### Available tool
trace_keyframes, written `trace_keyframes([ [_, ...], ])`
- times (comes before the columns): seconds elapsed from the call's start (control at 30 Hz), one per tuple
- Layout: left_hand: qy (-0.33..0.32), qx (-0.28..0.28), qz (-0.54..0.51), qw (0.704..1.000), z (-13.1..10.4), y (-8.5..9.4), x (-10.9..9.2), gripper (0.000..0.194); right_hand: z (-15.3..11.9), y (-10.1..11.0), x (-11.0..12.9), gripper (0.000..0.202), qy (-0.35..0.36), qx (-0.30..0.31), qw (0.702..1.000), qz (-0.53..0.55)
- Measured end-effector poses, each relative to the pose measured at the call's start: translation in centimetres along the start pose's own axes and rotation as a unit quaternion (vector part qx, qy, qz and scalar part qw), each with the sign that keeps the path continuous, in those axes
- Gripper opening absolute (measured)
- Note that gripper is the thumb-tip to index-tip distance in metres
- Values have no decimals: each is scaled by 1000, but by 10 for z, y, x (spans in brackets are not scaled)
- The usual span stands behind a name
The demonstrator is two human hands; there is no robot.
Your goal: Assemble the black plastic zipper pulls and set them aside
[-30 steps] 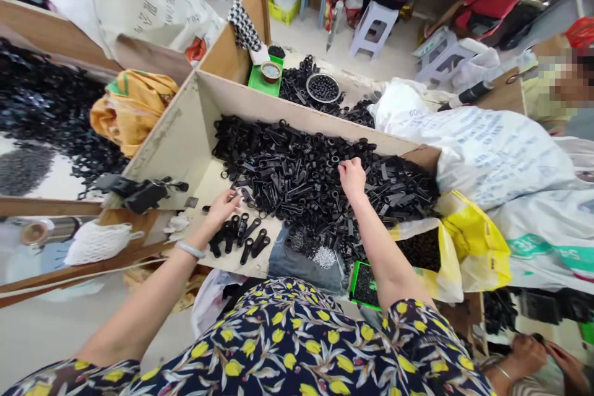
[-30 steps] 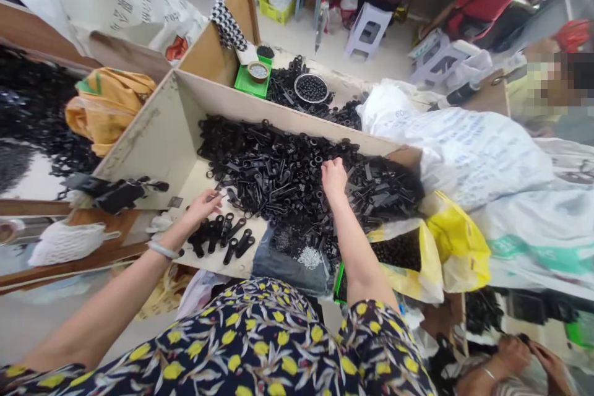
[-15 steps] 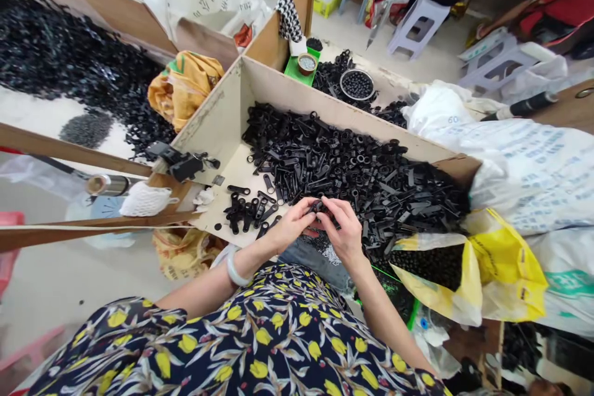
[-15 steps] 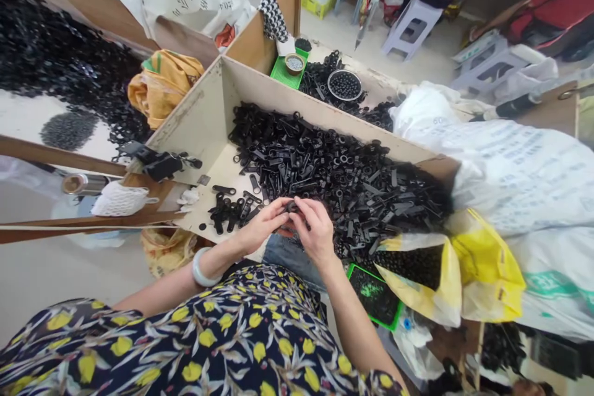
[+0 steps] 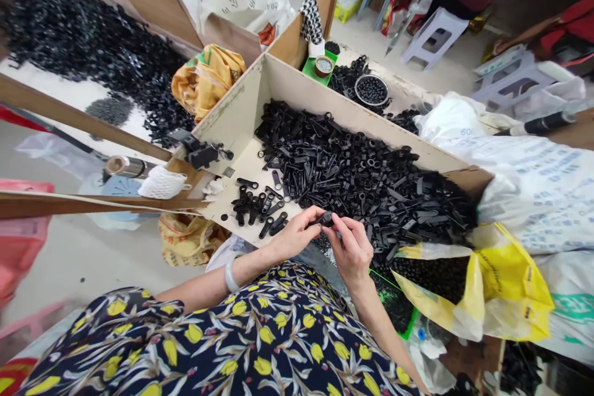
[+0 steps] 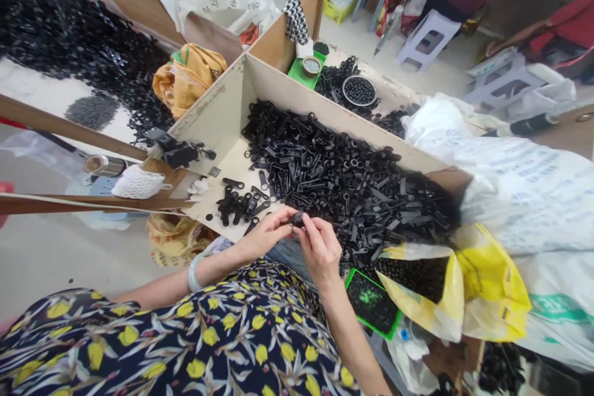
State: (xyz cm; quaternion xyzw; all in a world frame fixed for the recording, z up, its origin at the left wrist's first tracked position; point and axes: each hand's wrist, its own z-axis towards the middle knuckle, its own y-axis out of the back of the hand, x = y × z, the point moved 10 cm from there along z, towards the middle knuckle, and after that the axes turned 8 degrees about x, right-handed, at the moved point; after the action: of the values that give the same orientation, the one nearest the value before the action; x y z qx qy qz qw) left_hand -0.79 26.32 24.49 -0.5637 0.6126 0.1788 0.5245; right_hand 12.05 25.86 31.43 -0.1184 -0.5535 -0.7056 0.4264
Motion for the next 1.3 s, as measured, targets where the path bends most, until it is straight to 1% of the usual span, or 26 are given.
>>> trace_keyframes([
  [0.1,10,-6,-7,1000,-2,-1,5,29,1,2,-1,45,-11,-3,1000,-4],
  [0.17,-3,-5,4,1000,-3,0,2,31,2,3,-1,45,-10,0,1000,-2],
  [0.2,-12,-1,16,1000,-4,0,-1,29,2,2,0,45,-7,4,1000,-2],
  [0.3,-33,7,75,997,-5,3,-8,15,-1,-3,2,44,0,30,1000,4],
  [0.33,-33,3,99,995,-5,6,-8,17,-3,-6,2,43,-2,38,999,10],
  [0.4,-28,-10,136,990,-6,11,-5,29,-7,-9,2,44,-10,51,998,28],
  [0.47,-11,-5,131,991,-7,10,4,34,-9,-15,-1,44,-31,77,994,69],
  [0.57,-5,1,109,994,-13,6,14,31,-13,-26,-11,44,-103,114,971,186],
  [0.63,-34,-15,145,989,-19,6,10,28,-16,-32,-16,43,-158,118,947,255],
  [0.7,-67,-24,196,978,-24,4,3,26,-18,-38,-17,37,-192,112,931,289],
  [0.77,-81,-22,222,971,-28,3,0,26,-18,-43,-16,32,-211,109,924,298],
  [0.93,-77,-8,243,967,-35,3,-3,24,-18,-52,-19,25,-229,106,910,329],
  [1.0,-81,-4,241,967,-38,3,-3,25,-19,-52,-20,23,-230,101,908,337],
  [1.13,-83,-27,201,976,-41,10,0,30,-19,-54,-13,25,-224,107,912,326],
  [1.23,-60,-25,129,990,-39,14,8,34,-17,-55,-7,28,-214,115,917,318],
  [1.3,-35,-19,66,997,-37,15,14,36,-15,-55,-4,31,-198,123,926,298],
])
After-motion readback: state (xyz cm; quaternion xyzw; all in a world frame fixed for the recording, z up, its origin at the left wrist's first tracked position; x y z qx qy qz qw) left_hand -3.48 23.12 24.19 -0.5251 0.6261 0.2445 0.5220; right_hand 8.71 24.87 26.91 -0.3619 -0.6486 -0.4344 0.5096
